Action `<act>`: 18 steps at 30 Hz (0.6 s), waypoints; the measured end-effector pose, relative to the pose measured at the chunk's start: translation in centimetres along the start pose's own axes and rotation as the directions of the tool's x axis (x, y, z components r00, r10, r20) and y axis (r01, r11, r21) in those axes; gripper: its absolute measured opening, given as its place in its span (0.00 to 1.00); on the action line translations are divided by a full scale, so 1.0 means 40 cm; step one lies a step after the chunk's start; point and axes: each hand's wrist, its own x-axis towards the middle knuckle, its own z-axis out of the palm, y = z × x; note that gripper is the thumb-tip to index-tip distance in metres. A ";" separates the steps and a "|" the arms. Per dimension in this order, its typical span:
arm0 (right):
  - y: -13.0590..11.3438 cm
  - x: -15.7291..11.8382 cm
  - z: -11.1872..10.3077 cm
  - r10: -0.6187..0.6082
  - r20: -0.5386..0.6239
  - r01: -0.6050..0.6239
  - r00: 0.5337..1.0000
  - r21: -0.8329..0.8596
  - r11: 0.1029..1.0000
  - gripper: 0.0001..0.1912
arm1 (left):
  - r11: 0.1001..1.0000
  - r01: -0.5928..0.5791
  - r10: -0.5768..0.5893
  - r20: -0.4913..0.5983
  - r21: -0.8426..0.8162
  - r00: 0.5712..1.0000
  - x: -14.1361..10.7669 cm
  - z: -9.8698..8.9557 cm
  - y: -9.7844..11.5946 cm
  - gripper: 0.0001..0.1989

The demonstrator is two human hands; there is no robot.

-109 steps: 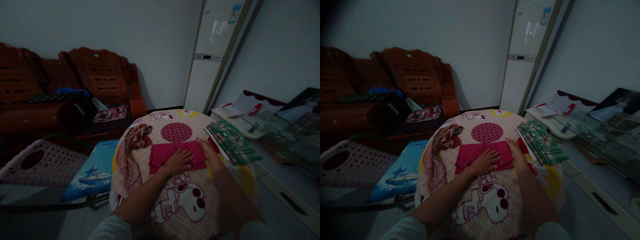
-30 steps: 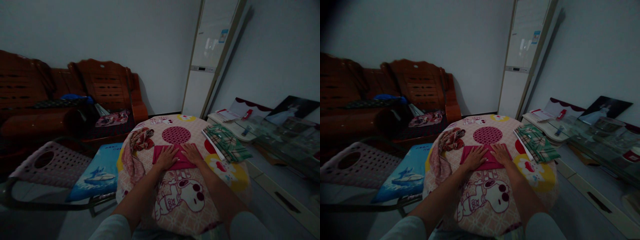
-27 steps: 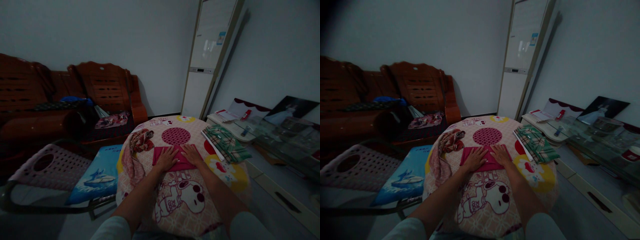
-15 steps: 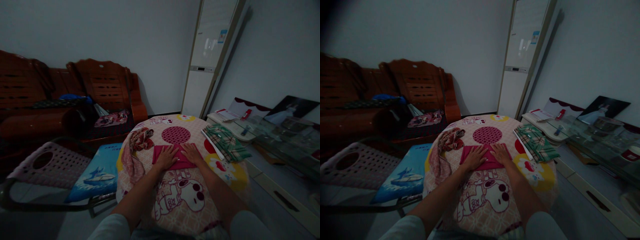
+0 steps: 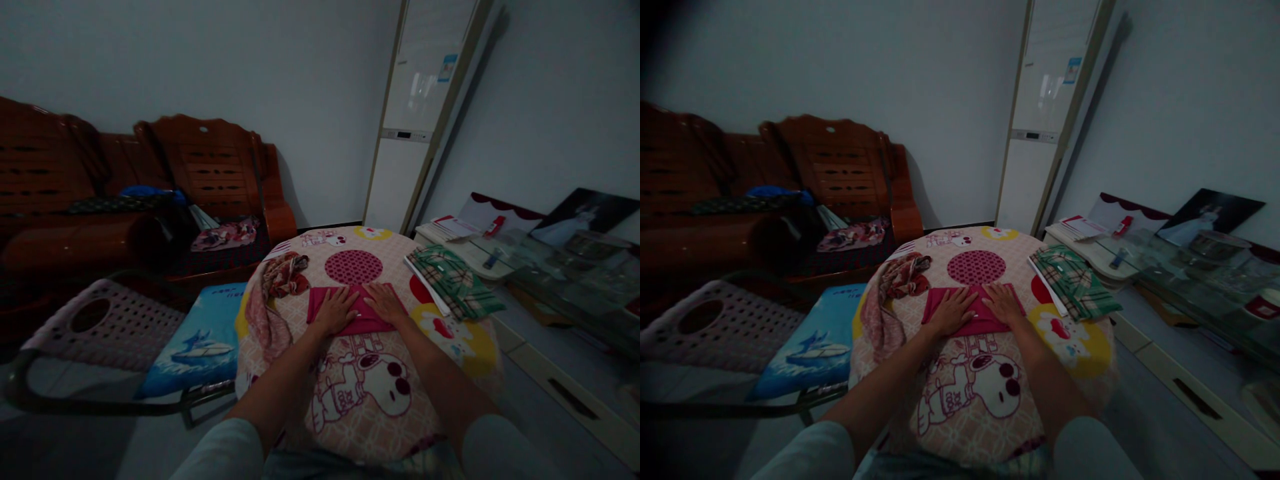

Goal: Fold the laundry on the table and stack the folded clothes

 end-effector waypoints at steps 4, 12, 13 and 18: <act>-0.001 0.000 -0.003 -0.008 -0.005 0.008 1.000 0.005 1.000 0.29 | 1.000 0.003 -0.003 0.014 -0.008 1.000 0.002 -0.003 0.001 0.30; 0.010 0.005 0.014 -0.026 -0.035 0.027 0.999 0.005 1.000 0.29 | 1.000 0.002 -0.002 0.001 -0.015 1.000 0.001 -0.001 0.000 0.31; 0.012 0.006 0.016 -0.034 -0.044 0.034 0.998 0.007 0.999 0.29 | 1.000 0.003 -0.003 0.000 -0.016 1.000 0.001 -0.002 0.001 0.31; 0.017 0.009 0.022 -0.026 -0.026 0.027 0.999 0.022 0.999 0.29 | 1.000 -0.001 0.001 0.003 -0.011 1.000 0.002 -0.003 0.001 0.30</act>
